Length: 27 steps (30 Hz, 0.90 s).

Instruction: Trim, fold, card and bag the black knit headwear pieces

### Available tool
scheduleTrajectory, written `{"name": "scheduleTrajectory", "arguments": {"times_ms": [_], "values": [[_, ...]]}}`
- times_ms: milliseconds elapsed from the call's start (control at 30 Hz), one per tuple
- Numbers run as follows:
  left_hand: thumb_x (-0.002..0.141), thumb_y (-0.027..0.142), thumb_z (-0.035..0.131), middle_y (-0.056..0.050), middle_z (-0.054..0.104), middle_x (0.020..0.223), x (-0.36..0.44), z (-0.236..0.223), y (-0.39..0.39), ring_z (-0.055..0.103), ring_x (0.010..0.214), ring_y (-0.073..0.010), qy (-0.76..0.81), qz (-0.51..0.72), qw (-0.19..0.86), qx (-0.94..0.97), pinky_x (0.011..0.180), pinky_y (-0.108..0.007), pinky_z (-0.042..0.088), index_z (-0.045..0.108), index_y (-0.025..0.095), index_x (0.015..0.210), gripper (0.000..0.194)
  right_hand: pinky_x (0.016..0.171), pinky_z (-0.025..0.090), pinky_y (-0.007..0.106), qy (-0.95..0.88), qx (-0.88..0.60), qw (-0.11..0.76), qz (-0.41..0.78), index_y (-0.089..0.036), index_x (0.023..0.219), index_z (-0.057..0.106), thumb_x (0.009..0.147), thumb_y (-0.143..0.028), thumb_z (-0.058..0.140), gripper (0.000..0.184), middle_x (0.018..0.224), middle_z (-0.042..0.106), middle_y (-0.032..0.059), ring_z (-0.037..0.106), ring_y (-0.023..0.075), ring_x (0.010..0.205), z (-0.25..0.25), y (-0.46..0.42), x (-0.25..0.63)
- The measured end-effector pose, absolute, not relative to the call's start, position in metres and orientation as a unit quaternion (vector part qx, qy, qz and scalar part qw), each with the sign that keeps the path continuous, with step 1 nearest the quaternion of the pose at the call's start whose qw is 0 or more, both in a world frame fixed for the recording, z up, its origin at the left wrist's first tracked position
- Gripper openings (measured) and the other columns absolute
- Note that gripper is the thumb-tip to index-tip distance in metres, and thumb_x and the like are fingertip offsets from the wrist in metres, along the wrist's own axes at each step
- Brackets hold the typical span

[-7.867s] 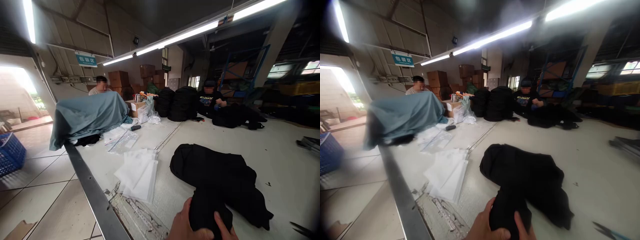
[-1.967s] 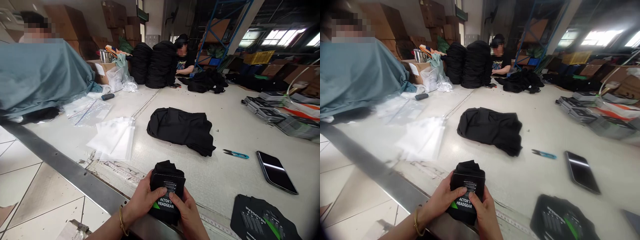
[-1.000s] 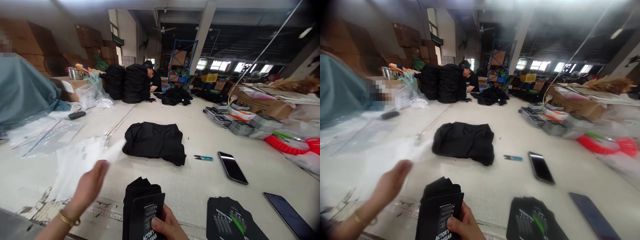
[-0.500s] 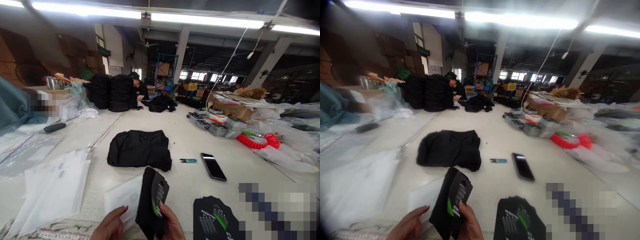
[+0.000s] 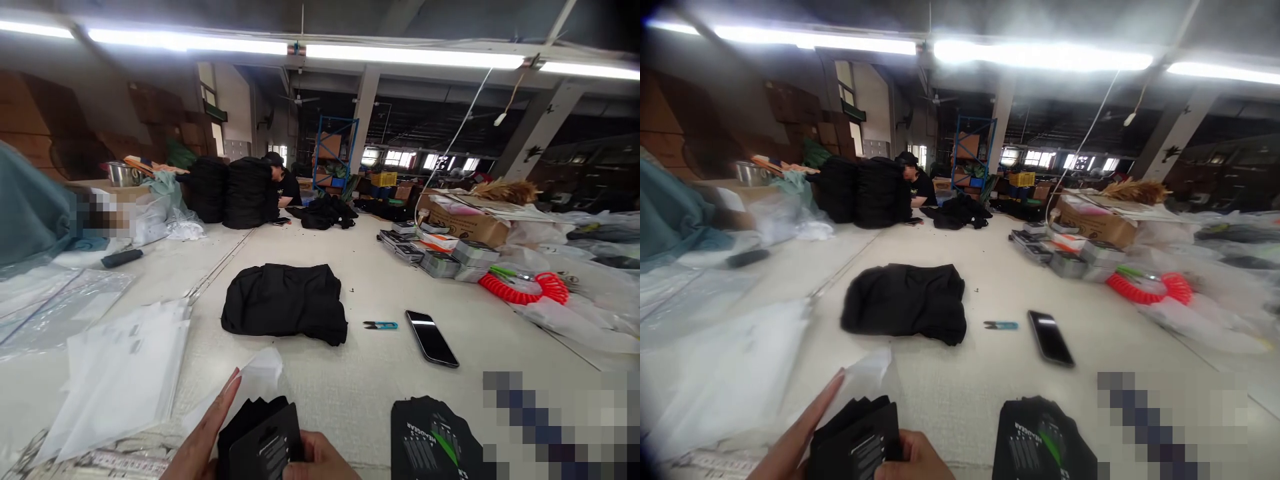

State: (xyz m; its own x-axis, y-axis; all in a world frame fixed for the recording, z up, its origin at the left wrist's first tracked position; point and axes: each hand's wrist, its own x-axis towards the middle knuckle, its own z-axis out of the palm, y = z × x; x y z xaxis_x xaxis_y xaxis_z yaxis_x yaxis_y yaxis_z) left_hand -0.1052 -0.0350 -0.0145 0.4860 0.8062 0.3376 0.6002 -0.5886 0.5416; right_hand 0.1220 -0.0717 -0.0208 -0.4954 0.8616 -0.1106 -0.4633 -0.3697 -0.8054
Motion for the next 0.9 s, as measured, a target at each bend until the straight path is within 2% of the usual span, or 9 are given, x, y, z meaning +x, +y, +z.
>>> {"name": "scheduleTrajectory", "arguments": {"times_ms": [67,167,367,500,600,767,900], "values": [[0.077,-0.003,0.032,-0.003,0.02,0.151,-0.104,0.001,-0.036,0.028,0.135,-0.0221,0.373,0.246,0.128,0.885,0.107,-0.04,0.033,0.002,0.03,0.145,0.082,0.076,0.042,0.031,-0.361,-0.306,0.443,0.761,-0.01,0.096,0.068,0.06,-0.027,0.078,0.041,0.079,0.068,0.0052,0.063,0.0206,0.077,-0.024,-0.075,0.122],[0.073,-0.009,0.026,-0.004,0.016,0.152,-0.096,0.015,-0.037,0.018,0.138,-0.022,0.308,0.166,0.062,0.935,0.109,-0.045,0.027,0.004,0.026,0.145,0.083,0.07,0.044,0.029,-0.372,-0.377,0.455,0.716,-0.013,0.094,0.066,0.062,-0.027,0.075,0.036,0.078,0.067,0.0021,0.061,0.0195,0.074,-0.032,-0.08,0.119],[0.085,0.003,0.035,0.0,0.014,0.152,-0.078,0.013,-0.032,0.012,0.139,-0.0233,0.278,0.048,0.019,0.959,0.11,-0.046,0.025,0.01,0.031,0.144,0.07,0.07,0.045,0.03,-0.389,-0.408,0.445,0.696,-0.013,0.094,0.065,0.066,-0.023,0.072,0.031,0.085,0.068,0.0027,0.06,0.0188,0.076,-0.033,-0.083,0.119],[0.079,-0.004,0.033,0.002,0.016,0.152,-0.077,0.008,-0.037,0.011,0.139,-0.0223,0.256,0.058,0.009,0.965,0.111,-0.046,0.021,0.011,0.033,0.144,0.078,0.072,0.045,0.03,-0.309,-0.382,0.495,0.717,-0.011,0.095,0.065,0.066,-0.022,0.072,0.032,0.084,0.069,0.0047,0.062,0.0183,0.075,-0.027,-0.079,0.118],[0.079,-0.007,0.03,-0.001,0.011,0.153,-0.074,0.0,-0.046,0.01,0.139,-0.0243,0.258,0.094,0.007,0.961,0.111,-0.05,0.019,0.013,0.032,0.144,0.078,0.077,0.046,0.033,-0.237,-0.396,0.556,0.691,-0.011,0.095,0.064,0.064,-0.026,0.075,0.036,0.085,0.07,0.0062,0.063,0.02,0.079,-0.026,-0.077,0.115],[0.082,-0.002,0.033,-0.006,0.006,0.154,-0.049,-0.026,-0.071,0.009,0.138,-0.0356,0.296,0.161,-0.014,0.941,0.105,-0.059,0.025,0.019,0.031,0.143,0.071,0.081,0.047,0.035,-0.186,-0.462,0.611,0.615,-0.013,0.091,0.063,0.062,-0.031,0.077,0.036,0.087,0.071,0.0061,0.064,0.0215,0.084,-0.029,-0.077,0.109],[0.081,0.009,0.043,-0.01,0.014,0.152,-0.012,-0.05,-0.096,0.002,0.138,-0.037,0.276,0.225,-0.035,0.934,0.108,-0.06,0.019,0.023,0.023,0.144,0.067,0.083,0.048,0.04,-0.187,-0.451,0.62,0.613,-0.021,0.095,0.064,0.059,-0.038,0.077,0.042,0.089,0.07,0.0051,0.063,0.0251,0.091,-0.043,-0.078,0.107]]}}
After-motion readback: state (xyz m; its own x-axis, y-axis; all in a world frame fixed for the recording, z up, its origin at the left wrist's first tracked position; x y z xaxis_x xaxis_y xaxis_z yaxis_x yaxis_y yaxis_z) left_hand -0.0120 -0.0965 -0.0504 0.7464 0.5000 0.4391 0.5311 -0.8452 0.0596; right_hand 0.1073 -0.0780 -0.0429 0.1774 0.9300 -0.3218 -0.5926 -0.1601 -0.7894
